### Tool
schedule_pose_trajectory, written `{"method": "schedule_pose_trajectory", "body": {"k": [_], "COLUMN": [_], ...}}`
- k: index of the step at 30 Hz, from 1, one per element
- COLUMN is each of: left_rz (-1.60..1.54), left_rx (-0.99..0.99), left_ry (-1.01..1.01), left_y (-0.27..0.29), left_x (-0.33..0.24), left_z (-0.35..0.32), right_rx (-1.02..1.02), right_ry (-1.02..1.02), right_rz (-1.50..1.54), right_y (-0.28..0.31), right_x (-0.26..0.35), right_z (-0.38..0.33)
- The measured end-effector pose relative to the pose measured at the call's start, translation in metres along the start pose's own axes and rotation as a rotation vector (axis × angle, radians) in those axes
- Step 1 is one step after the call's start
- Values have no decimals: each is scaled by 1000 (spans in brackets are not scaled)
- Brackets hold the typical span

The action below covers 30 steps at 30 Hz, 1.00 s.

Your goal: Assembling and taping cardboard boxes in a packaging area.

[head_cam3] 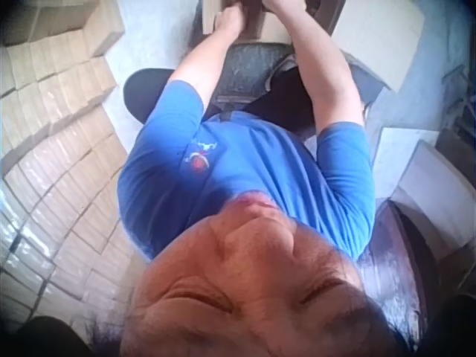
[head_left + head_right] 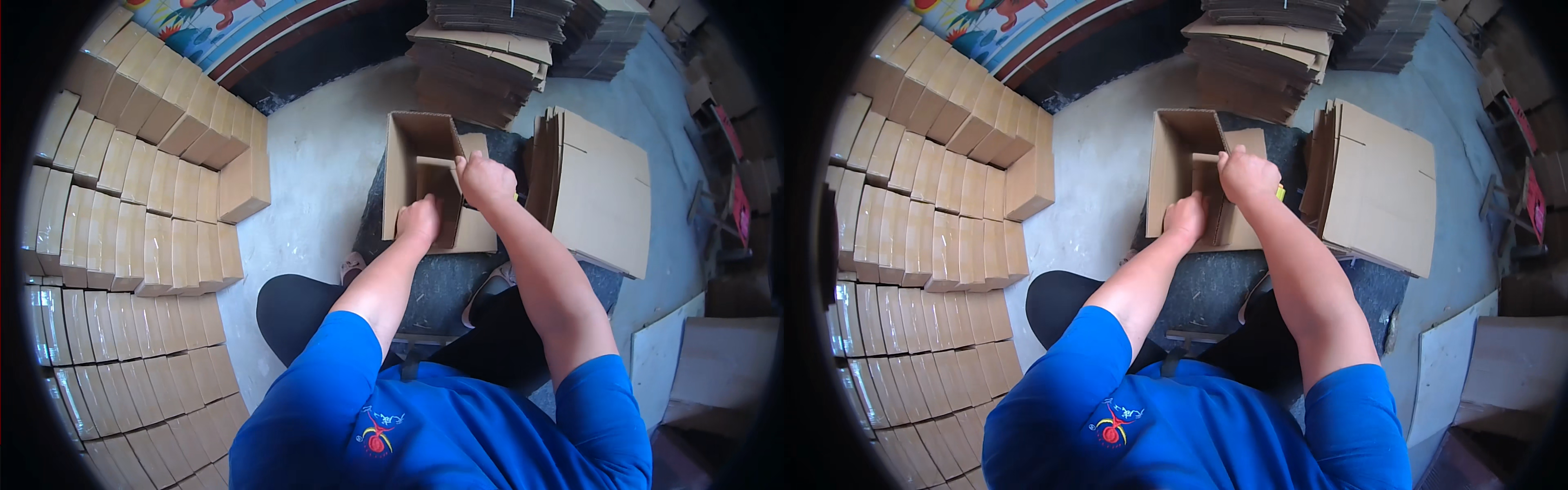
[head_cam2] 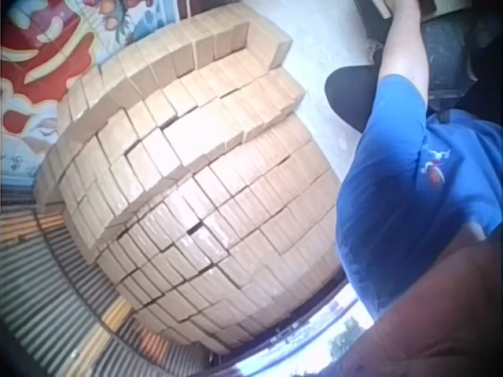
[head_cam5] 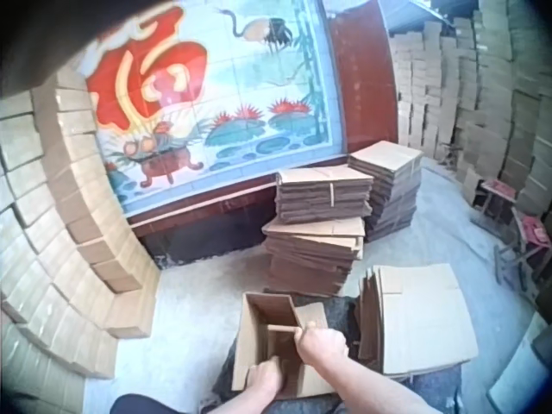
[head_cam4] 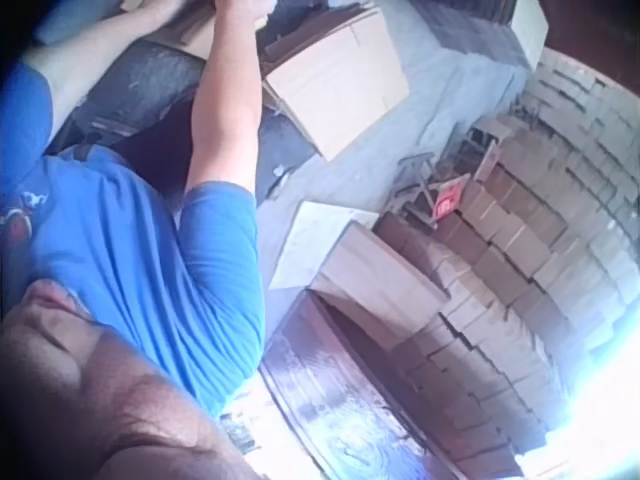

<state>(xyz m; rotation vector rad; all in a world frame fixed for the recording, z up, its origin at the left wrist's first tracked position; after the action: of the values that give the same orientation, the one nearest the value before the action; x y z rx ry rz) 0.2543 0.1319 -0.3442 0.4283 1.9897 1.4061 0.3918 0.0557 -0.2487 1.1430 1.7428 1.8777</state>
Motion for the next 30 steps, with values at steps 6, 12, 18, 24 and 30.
{"method": "schedule_pose_trajectory", "body": {"k": [6, 12, 18, 24, 30], "left_rz": [-47, -75, -50, -195, 110], "left_rx": [323, 470, 501, -424, -388], "left_ry": [113, -55, -169, -314, -465], "left_y": [-49, -55, -52, 104, 120], "left_x": [45, 7, -1, -40, -48], "left_z": [17, 34, 48, 83, 107], "right_rx": [23, 48, 62, 64, 19], "right_ry": [34, -49, -54, -88, -52], "right_rz": [30, 14, 24, 32, -15], "right_y": [-8, -16, -20, -18, -18], "right_x": [24, 24, 30, 28, 16], "right_z": [-1, 24, 28, 26, 28]}}
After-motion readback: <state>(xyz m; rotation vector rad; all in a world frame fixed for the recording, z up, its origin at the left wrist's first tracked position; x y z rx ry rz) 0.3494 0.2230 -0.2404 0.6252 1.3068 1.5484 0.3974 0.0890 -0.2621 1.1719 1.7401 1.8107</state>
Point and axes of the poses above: each hand's wrist, its own z-axis towards the middle knuckle, its own y-axis out of the back of the hand, x = y × z, the point moved 10 cm from there along z, towards the middle knuckle
